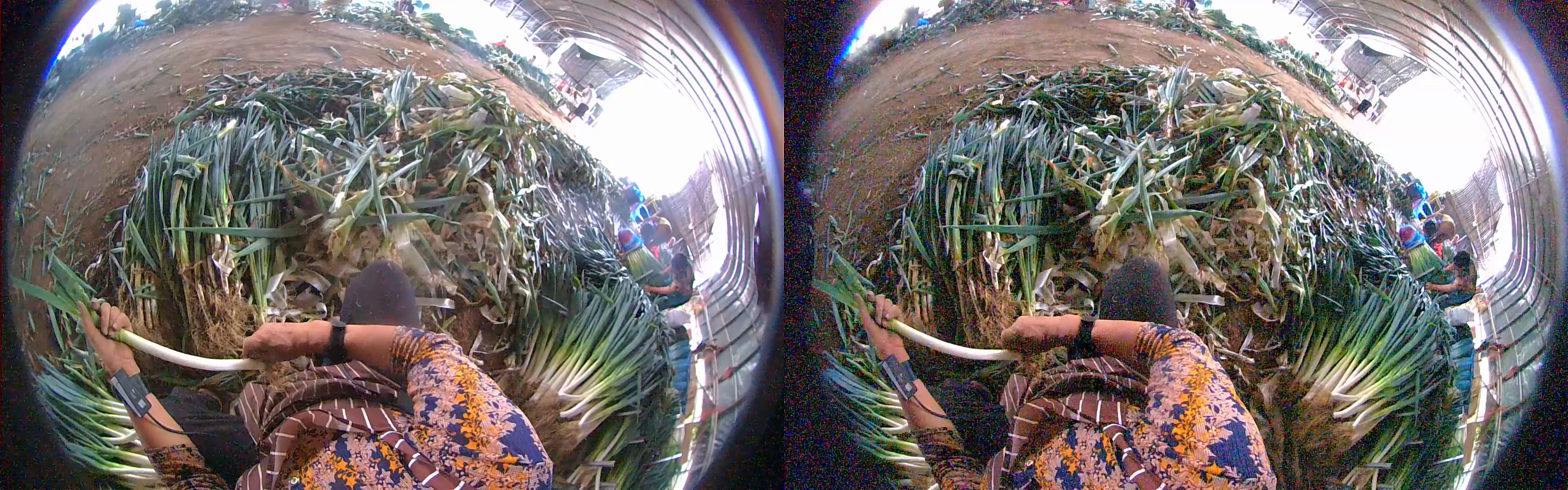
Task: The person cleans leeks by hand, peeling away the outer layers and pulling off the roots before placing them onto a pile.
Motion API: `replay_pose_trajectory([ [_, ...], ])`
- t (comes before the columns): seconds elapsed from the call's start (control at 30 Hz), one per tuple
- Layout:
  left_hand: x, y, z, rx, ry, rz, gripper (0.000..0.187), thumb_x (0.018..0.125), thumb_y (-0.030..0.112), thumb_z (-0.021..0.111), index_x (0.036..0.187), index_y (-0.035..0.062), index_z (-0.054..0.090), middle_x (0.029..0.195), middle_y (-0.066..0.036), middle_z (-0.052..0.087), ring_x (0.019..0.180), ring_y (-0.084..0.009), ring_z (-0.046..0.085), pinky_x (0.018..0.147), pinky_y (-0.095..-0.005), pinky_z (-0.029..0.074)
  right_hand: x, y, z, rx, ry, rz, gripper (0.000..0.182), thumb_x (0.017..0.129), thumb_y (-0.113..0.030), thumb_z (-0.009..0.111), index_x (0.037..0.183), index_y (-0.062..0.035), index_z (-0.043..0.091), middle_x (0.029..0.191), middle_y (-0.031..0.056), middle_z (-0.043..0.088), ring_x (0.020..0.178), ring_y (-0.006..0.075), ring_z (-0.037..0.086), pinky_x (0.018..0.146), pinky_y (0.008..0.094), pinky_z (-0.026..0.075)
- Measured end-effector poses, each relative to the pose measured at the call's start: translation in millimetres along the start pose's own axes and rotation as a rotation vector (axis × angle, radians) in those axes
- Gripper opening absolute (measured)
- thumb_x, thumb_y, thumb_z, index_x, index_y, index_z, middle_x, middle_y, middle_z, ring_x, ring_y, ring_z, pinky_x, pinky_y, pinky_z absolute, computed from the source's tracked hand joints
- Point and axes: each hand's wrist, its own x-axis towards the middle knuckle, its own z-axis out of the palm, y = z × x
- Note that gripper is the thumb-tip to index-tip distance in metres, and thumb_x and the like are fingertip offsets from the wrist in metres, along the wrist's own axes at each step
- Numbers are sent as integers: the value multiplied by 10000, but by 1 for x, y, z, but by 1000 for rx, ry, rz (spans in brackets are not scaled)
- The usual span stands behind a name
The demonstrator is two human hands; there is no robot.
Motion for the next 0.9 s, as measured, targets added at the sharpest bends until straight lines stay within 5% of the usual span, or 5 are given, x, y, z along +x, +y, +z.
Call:
replay_pose_trajectory([
  [0.27, -2, -4, 3, 24, 50, 17, 289, 916, 350, 506, 816, 79, 507, 497, 36, 252, 418, -49, 237, 396, -192, 305, 0, 2, 4, -52, 21, 21, 91, 833, -93, 501, 870, -15, 472, 682, 162, 539, 631, 345, 542, 582, 420, 428],
  [0.67, -1, -8, 2, 23, 27, 30, 287, 925, 367, 478, 836, 96, 509, 492, 46, 244, 409, -43, 222, 375, -182, 274, -4, -6, -1, 87, -41, 24, 99, 830, -104, 516, 864, -12, 527, 695, 136, 554, 615, 267, 542, 582, 380, 435],
  [0.77, -1, -7, 2, 16, -84, 5, 290, 928, 366, 473, 832, 96, 512, 490, 46, 248, 409, -45, 224, 380, -185, 275, 0, 2, 12, -51, 73, -178, 108, 820, -108, 525, 873, -15, 535, 701, 127, 555, 621, 238, 542, 585, 360, 437],
  [0.9, -4, -7, 7, 15, -101, -7, 302, 936, 367, 455, 823, 94, 515, 486, 41, 255, 407, -50, 225, 387, -192, 285, -3, -6, 3, 176, -23, 9, 114, 822, -118, 536, 870, -15, 541, 710, 125, 562, 639, 232, 552, 593, 360, 436],
])
